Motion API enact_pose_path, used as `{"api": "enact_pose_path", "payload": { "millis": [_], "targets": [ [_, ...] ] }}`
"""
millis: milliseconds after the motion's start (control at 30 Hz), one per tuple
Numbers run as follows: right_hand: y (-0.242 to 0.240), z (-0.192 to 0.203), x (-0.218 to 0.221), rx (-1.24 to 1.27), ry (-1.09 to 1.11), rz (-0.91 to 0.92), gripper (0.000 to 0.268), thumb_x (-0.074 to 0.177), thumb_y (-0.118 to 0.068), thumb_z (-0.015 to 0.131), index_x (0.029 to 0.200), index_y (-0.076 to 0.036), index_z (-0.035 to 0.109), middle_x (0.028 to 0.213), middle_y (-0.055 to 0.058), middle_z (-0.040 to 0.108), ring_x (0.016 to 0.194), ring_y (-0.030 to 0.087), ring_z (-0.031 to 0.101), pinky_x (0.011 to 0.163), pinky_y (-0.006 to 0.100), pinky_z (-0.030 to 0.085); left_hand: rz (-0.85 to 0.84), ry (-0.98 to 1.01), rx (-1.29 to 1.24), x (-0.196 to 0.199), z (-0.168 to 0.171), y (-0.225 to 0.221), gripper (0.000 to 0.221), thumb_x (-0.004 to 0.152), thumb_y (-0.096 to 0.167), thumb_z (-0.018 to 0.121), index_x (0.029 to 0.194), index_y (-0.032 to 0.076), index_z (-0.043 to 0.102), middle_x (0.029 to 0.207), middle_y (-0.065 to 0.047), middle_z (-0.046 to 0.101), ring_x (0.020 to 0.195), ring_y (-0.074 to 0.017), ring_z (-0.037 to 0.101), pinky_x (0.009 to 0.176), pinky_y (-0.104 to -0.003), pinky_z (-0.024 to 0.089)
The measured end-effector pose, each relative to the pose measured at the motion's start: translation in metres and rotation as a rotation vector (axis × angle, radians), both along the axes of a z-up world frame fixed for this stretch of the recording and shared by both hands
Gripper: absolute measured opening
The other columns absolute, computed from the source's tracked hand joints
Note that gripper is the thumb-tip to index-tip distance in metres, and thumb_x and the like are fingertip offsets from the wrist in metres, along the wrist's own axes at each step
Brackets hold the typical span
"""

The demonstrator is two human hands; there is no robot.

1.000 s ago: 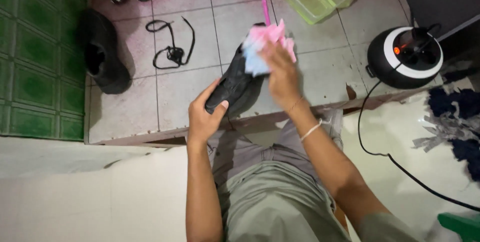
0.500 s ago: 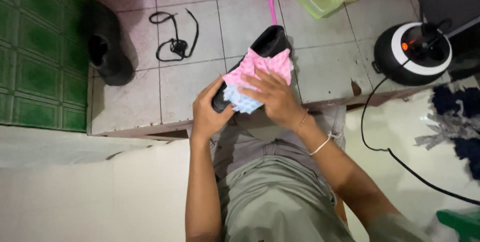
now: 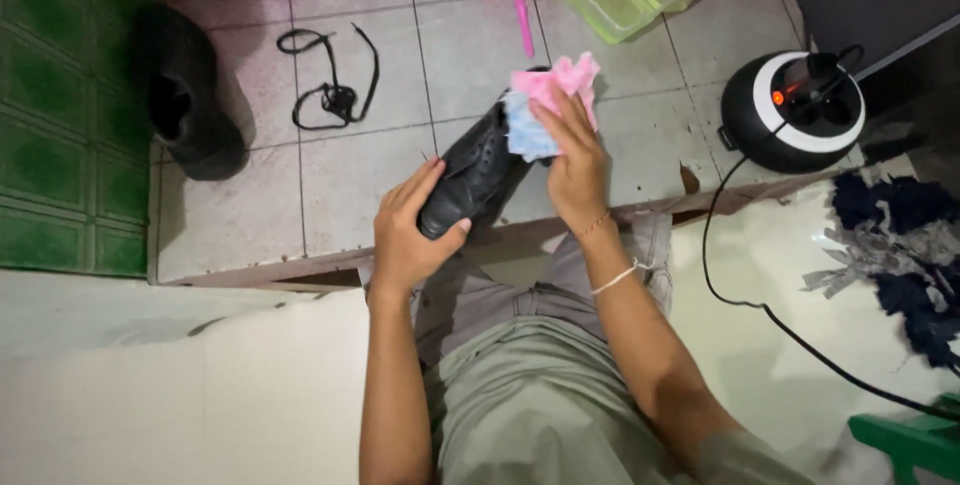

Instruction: Wiping a black shoe with a pink and blue cloth to clean it.

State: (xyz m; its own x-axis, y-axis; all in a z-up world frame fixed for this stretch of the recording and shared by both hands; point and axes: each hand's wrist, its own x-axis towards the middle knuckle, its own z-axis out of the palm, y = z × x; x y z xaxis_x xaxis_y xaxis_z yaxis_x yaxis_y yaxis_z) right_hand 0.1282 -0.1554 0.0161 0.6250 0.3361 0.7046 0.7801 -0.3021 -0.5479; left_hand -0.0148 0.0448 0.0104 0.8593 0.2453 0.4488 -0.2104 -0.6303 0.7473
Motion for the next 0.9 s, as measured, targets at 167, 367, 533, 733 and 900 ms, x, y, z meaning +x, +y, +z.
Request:
{"api": "enact_pose_path", "payload": {
  "millis": [167,367,533,733,900],
  "targets": [
    [0.013,-0.003,-0.041,0.163,0.166,0.037,0.048,0.1,0.014,0.035,0.138,0.0,0.061,0.152,0.025,0.048,0.142,0.044,0.042,0.12,0.052,0.032,0.005,-0.028,0.032,0.001,-0.003,0.0,0.077,0.073,0.041,0.083,0.141,0.01,0.063,0.139,-0.017,0.065,0.118,-0.0392,0.064,0.105,-0.052,0.043],
    [0.008,-0.004,-0.045,0.05,0.152,0.071,0.055,0.096,0.016,0.036,0.137,-0.006,0.064,0.151,0.021,0.051,0.142,0.037,0.045,0.122,0.047,0.031,0.03,-0.083,0.08,0.001,-0.004,-0.004,0.077,0.073,0.044,0.083,0.14,0.011,0.064,0.136,-0.016,0.066,0.115,-0.0377,0.066,0.104,-0.05,0.045],
    [0.009,0.014,0.005,0.08,0.104,-0.055,0.058,0.094,0.02,0.039,0.143,-0.005,0.058,0.154,0.022,0.048,0.142,0.037,0.045,0.121,0.048,0.033,0.04,-0.1,0.107,-0.003,0.006,-0.006,0.078,0.07,0.039,0.083,0.139,0.008,0.064,0.131,-0.02,0.068,0.114,-0.0413,0.066,0.101,-0.052,0.045],
    [-0.003,-0.052,0.053,0.306,0.498,-0.084,0.061,0.091,0.009,0.048,0.148,-0.009,0.054,0.123,0.015,0.069,0.134,0.027,0.054,0.123,0.042,0.029,0.056,-0.031,0.114,-0.008,0.004,-0.01,0.078,0.07,0.042,0.083,0.14,0.012,0.064,0.135,-0.018,0.067,0.116,-0.0393,0.065,0.102,-0.05,0.044],
    [-0.001,-0.034,0.041,0.311,0.637,-0.141,0.059,0.091,0.003,0.05,0.147,-0.015,0.058,0.1,0.014,0.074,0.105,0.025,0.07,0.101,0.042,0.049,0.096,0.15,-0.147,-0.018,0.019,-0.015,0.083,0.07,0.034,0.084,0.147,0.018,0.058,0.142,-0.019,0.061,0.13,-0.0411,0.058,0.107,-0.051,0.045]
  ]
}}
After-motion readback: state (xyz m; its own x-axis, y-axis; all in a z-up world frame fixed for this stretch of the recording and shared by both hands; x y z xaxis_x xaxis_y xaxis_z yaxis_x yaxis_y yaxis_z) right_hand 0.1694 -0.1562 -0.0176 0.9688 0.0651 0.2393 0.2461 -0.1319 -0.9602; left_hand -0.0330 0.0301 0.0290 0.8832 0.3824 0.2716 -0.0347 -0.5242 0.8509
